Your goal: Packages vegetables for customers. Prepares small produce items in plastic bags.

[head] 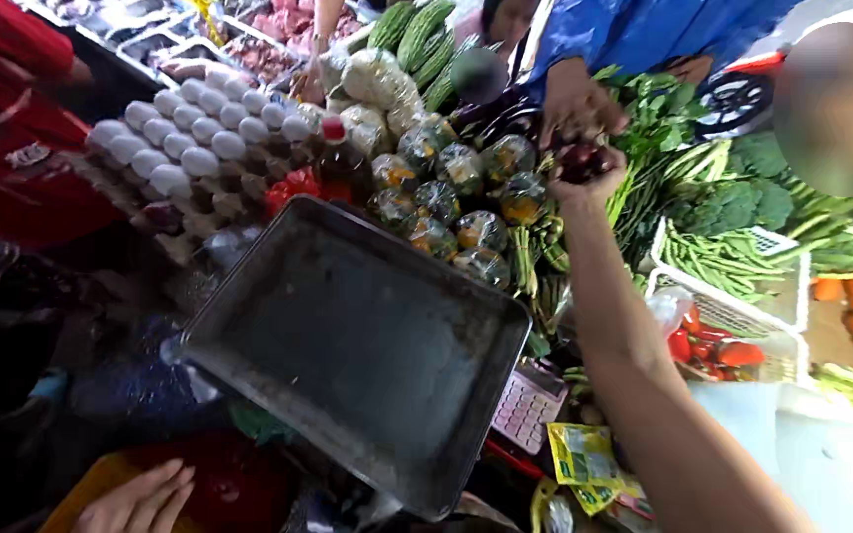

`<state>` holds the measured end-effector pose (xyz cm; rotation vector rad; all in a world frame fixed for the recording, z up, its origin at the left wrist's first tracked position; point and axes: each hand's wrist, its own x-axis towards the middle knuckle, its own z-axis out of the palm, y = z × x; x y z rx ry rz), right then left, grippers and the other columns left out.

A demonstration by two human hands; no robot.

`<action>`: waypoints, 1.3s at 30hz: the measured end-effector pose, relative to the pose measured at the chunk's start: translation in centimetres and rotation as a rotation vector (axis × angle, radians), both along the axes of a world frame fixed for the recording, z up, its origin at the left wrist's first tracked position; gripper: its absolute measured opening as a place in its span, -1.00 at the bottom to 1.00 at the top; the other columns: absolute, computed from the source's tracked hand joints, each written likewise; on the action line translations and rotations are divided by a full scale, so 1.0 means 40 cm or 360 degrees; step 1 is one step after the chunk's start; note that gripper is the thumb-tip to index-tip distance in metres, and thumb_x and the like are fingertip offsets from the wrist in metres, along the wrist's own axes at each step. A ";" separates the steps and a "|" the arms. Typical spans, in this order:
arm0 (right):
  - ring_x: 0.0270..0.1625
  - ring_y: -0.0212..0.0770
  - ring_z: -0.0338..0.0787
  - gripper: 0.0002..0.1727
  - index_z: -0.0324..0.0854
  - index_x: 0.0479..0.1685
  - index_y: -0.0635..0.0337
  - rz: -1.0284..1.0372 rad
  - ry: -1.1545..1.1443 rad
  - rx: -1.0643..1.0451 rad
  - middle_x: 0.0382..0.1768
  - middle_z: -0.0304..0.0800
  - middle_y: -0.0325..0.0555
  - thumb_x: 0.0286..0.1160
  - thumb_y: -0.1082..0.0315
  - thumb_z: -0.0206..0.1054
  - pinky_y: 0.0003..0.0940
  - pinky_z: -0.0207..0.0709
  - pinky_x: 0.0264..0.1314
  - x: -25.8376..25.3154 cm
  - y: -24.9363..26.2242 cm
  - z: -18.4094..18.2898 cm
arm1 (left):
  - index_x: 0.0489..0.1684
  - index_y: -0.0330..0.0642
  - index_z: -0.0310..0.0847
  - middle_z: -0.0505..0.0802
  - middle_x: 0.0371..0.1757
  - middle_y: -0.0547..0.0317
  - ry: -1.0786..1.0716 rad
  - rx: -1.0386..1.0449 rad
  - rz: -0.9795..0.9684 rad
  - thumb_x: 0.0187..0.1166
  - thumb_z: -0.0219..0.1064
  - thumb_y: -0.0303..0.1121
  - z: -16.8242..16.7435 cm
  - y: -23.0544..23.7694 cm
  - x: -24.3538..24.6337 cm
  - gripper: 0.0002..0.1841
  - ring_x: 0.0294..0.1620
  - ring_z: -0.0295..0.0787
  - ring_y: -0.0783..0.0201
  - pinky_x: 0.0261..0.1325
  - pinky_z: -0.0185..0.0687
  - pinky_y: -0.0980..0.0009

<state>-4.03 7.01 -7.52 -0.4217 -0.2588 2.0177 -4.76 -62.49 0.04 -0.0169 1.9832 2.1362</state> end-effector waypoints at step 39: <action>0.25 0.07 0.77 -0.79 0.73 0.07 0.25 0.1000 -0.1681 0.4039 0.01 0.84 0.06 0.49 0.49 0.39 0.09 0.50 0.47 -0.322 -1.457 0.281 | 0.34 -0.43 0.60 0.73 0.36 -0.30 0.0735 -0.0791 -0.0657 0.59 0.36 -0.38 -0.232 0.024 -0.402 -0.59 0.47 0.64 -0.06 0.56 0.47 -0.01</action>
